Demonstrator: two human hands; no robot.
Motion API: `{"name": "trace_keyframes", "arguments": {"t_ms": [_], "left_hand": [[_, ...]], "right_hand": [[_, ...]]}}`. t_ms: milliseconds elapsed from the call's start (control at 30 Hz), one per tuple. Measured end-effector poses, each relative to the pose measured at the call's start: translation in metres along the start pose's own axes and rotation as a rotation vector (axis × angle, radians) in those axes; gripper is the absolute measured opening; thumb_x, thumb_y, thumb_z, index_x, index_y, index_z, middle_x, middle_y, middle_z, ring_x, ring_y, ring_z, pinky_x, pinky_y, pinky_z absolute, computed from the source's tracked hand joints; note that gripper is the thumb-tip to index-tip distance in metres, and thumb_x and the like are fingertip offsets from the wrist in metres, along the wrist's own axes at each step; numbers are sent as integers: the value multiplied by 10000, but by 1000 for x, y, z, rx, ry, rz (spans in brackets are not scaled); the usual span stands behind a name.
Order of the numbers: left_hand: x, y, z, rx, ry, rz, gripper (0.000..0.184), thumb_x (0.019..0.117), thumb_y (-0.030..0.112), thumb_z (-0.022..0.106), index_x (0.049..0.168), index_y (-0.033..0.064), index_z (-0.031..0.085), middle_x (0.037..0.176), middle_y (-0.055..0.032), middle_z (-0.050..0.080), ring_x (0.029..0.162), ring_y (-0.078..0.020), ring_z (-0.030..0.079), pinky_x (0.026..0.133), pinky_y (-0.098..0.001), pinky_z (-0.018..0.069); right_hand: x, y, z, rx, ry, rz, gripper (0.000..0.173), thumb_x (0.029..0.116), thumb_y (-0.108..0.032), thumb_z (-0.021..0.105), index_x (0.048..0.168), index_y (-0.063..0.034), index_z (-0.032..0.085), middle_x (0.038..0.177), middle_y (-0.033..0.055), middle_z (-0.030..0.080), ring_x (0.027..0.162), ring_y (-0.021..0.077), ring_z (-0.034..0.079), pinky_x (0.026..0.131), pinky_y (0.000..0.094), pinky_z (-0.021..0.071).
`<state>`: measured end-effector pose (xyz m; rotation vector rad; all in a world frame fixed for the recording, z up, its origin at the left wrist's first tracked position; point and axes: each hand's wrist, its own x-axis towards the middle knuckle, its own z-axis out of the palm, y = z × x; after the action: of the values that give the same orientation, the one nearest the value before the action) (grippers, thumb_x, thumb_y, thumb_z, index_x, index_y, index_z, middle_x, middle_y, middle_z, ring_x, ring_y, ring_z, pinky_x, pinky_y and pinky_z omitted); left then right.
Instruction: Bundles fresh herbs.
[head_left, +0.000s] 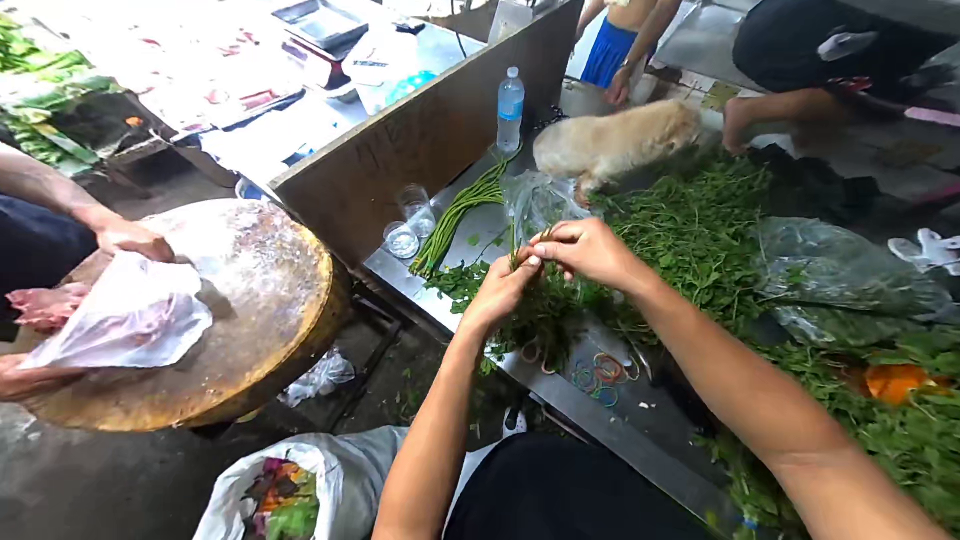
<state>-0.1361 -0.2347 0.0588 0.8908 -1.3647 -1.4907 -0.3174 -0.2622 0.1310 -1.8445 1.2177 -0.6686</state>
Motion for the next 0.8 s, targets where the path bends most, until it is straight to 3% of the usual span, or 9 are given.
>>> {"name": "trace_keyframes", "arguments": {"t_ms": [100,200,300,367,433,533,633,700,800], "left_hand": [[-5,21,-8,75,33,22,194,1041,183,525,1167,94,643,831,11,632,698,-64,591,662,-260,533],[19,57,-7,34,198,95,203,1042,126,458,1006,77,651,744,40,631,619,-49,577,591,-235,522],[30,92,-20,-50,285,204,255,1071,118,392,1015,73,637,894,-3,680,808,-116,660,744,-310,579],[29,117,-30,-148,336,268,307,1084,112,338,998,62,628,980,-72,715,1009,-232,701,917,-440,580],[26,140,-37,-241,399,324,324,1105,120,316,963,64,602,915,-84,705,999,-275,720,958,-488,580],[21,162,-48,-284,372,330,350,1128,149,286,954,59,576,779,-77,665,921,-306,736,964,-540,574],[15,169,-54,-261,312,340,377,1117,142,258,913,86,570,666,-19,568,722,-244,683,899,-551,582],[7,171,-56,-223,292,331,416,1107,177,252,859,132,584,578,45,477,549,-139,553,696,-395,579],[-7,174,-57,-214,224,336,434,1072,191,245,798,159,579,510,80,356,420,-71,345,458,-235,369]], "right_hand": [[17,-13,2,-63,58,-295,126,945,-163,718,1010,-77,783,962,27,732,826,61,675,791,262,580],[36,-39,-3,-128,88,-543,218,943,-203,730,1108,-68,775,1028,71,666,927,112,630,834,272,541],[38,-30,-11,65,213,-558,377,990,-187,644,1334,-35,655,1319,132,616,1151,184,634,954,329,561],[32,13,-1,229,404,-502,382,998,-97,566,1363,10,601,1368,159,613,1184,223,649,983,381,574],[23,63,19,188,458,-361,492,935,0,498,1424,-36,534,1441,143,560,1242,237,611,981,399,557],[30,101,49,296,374,-95,447,962,62,482,1386,-38,582,1387,162,594,1151,263,653,923,444,571],[42,103,64,520,247,164,351,1087,-204,465,1388,-55,570,1268,156,657,1005,264,681,841,455,569],[48,95,77,567,159,198,433,1087,-386,467,1384,-89,571,1157,141,674,894,252,686,762,445,581],[53,63,93,525,72,175,594,1055,-585,410,1267,-92,662,962,83,676,750,186,642,666,396,558]]}}
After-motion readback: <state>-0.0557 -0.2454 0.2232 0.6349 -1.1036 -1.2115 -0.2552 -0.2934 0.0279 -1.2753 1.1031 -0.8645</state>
